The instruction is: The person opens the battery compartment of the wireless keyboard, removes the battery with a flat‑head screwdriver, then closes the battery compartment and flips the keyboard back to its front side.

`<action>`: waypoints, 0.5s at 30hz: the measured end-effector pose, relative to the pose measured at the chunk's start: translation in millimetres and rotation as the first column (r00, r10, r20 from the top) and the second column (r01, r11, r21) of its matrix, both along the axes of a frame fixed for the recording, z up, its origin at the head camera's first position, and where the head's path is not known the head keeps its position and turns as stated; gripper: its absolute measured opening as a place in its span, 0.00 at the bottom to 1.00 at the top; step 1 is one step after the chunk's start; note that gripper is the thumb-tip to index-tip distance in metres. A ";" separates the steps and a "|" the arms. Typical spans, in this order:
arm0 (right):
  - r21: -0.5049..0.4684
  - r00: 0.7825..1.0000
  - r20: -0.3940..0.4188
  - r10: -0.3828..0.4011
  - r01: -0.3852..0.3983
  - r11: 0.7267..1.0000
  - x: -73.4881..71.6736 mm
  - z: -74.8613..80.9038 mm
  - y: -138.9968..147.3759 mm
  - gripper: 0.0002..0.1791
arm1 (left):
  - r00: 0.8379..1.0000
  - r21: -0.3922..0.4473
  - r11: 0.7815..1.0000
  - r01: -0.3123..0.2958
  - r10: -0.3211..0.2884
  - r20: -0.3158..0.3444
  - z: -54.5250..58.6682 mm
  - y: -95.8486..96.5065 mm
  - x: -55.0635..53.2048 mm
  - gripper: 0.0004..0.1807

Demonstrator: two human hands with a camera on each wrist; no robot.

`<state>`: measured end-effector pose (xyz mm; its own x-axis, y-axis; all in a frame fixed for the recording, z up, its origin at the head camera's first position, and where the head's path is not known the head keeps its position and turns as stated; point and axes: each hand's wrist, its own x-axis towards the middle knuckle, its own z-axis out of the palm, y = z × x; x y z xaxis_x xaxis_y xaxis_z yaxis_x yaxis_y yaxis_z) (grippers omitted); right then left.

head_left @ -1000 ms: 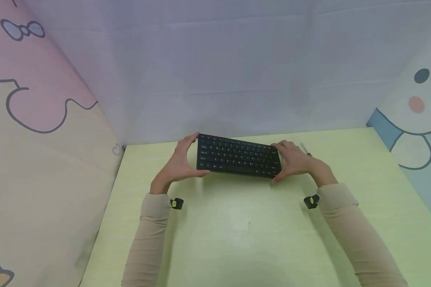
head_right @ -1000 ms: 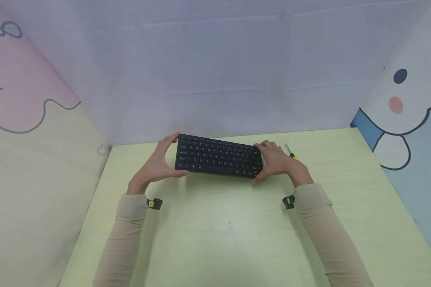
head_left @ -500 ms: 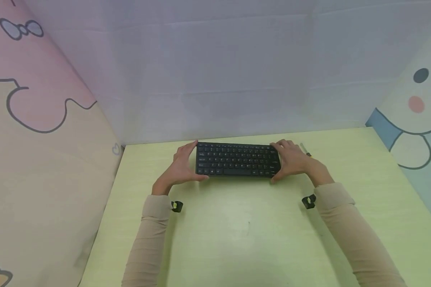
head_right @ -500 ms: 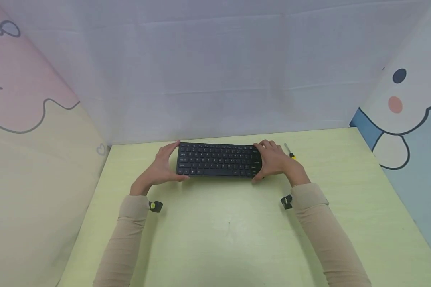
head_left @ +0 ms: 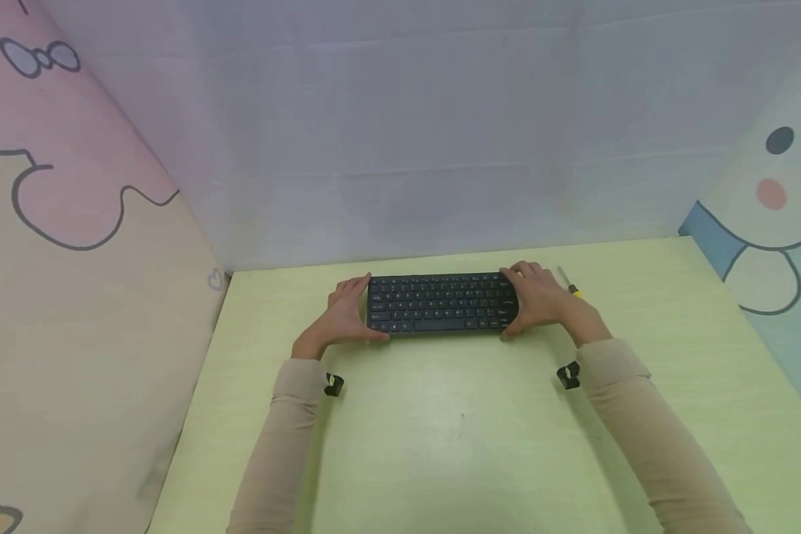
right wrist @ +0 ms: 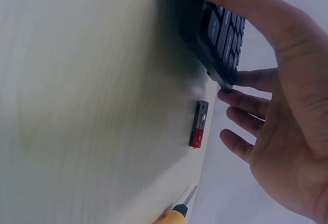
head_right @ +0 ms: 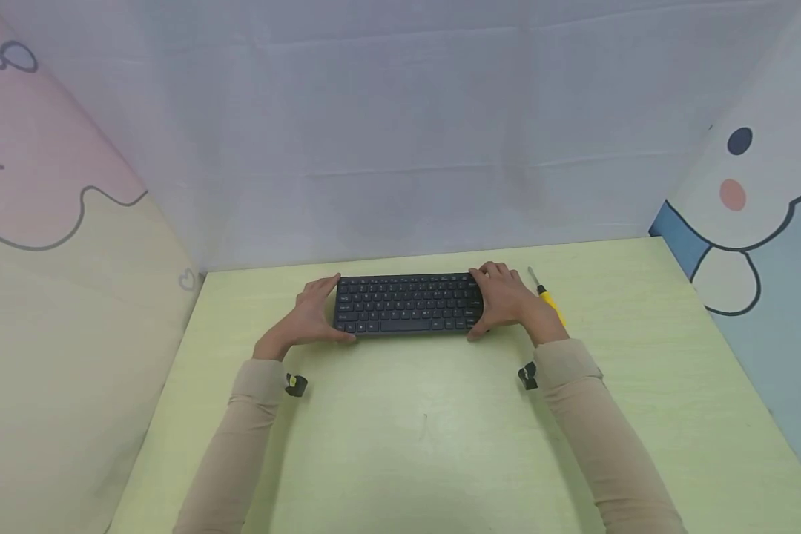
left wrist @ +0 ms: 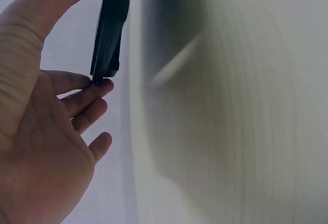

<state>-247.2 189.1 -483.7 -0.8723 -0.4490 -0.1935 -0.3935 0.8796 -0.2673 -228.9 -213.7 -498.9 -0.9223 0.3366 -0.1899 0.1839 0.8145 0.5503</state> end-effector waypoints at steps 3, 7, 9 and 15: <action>0.023 1.000 0.004 -0.006 0.006 1.000 -2.2 -1.2 -1.0 0.76 | 1.000 -0.039 0.999 0.006 -0.006 -0.006 -3.2 2.0 -3.8 0.76; 0.042 1.000 0.007 -0.016 0.016 0.999 -5.6 -3.5 -2.4 0.76 | 1.000 -0.060 0.998 0.015 -0.015 -0.007 -5.4 3.4 -9.0 0.76; 0.047 1.000 0.004 -0.014 0.014 0.999 -6.5 -4.3 -3.0 0.76 | 1.000 -0.061 0.998 0.017 -0.018 -0.007 -6.8 3.4 -11.3 0.75; 0.057 1.000 -0.007 -0.008 0.008 0.998 -6.8 -3.7 -5.7 0.75 | 1.000 -0.087 0.996 0.019 -0.021 -0.017 -12.9 3.7 -16.0 0.75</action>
